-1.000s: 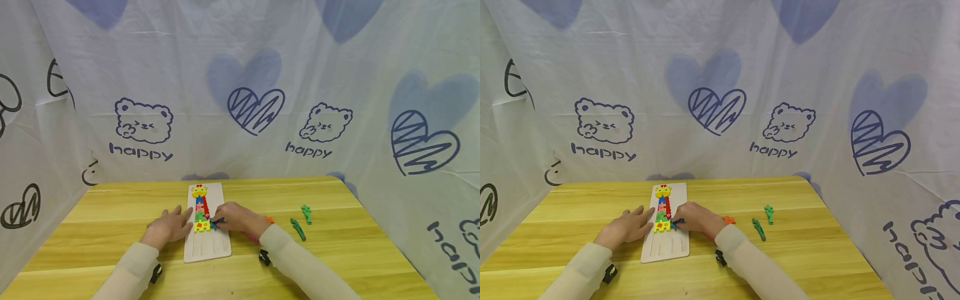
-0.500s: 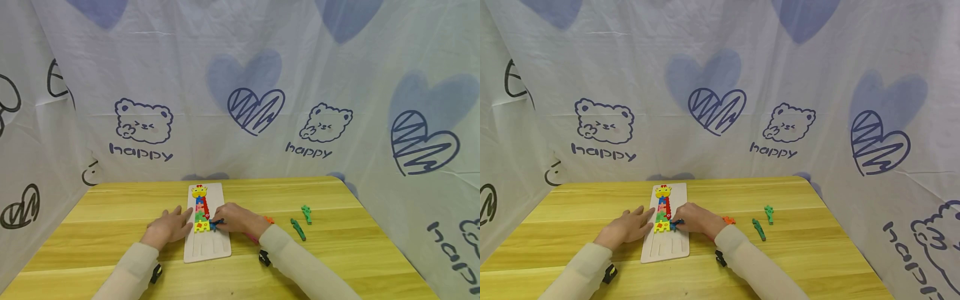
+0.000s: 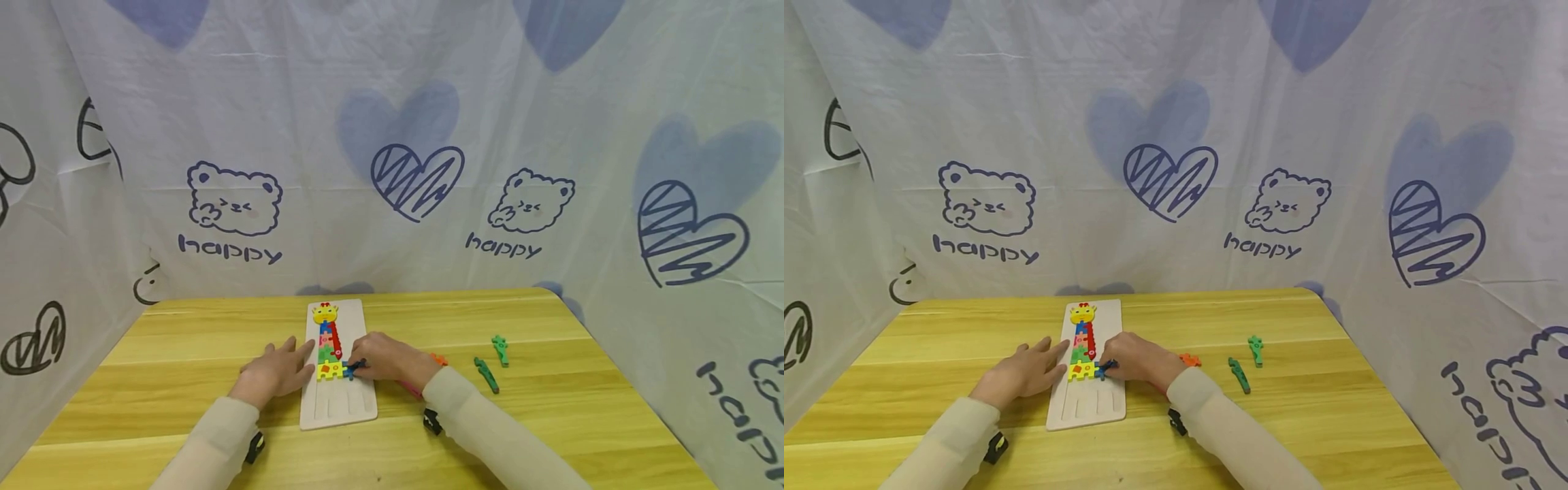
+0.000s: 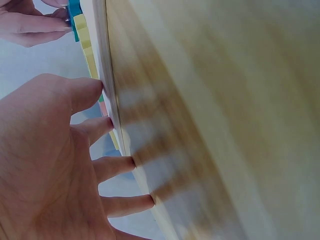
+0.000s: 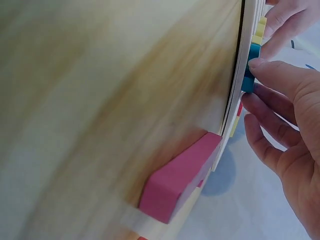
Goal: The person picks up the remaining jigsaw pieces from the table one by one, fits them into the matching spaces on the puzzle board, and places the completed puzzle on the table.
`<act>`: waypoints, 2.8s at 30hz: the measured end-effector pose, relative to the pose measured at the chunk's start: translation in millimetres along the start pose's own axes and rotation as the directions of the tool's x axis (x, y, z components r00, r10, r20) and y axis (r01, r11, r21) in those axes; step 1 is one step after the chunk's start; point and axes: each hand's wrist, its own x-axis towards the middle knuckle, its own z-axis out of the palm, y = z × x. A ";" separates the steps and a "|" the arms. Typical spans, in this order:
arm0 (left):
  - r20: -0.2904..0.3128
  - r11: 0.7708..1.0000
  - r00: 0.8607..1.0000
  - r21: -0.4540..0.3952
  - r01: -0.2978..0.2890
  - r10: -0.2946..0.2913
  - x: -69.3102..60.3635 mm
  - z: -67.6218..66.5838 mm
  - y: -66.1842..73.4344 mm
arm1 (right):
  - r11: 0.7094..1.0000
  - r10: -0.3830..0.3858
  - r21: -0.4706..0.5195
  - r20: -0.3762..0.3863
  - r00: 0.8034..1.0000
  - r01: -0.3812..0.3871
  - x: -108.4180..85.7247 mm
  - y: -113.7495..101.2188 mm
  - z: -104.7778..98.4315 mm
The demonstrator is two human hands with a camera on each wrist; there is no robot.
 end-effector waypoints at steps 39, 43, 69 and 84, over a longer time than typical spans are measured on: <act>0.008 1.000 1.000 0.001 0.005 -0.005 -1.1 -1.1 1.4 | 0.998 0.041 -0.053 0.111 0.993 -0.035 -50.8 10.2 -27.3; 0.006 1.000 1.000 0.000 0.004 -0.004 -1.2 -0.5 0.8 | 0.996 0.043 -0.081 0.152 0.987 -0.031 -64.3 13.5 -27.8; 0.004 1.000 1.000 -0.001 -0.004 0.004 -3.0 -2.5 1.7 | 0.989 0.118 -0.112 0.254 0.960 -0.092 -96.3 17.6 -24.9; 0.004 1.000 1.000 -0.001 -0.002 0.002 -1.7 -1.4 1.0 | 0.993 0.100 -0.081 0.217 0.971 -0.084 -92.0 16.3 -22.4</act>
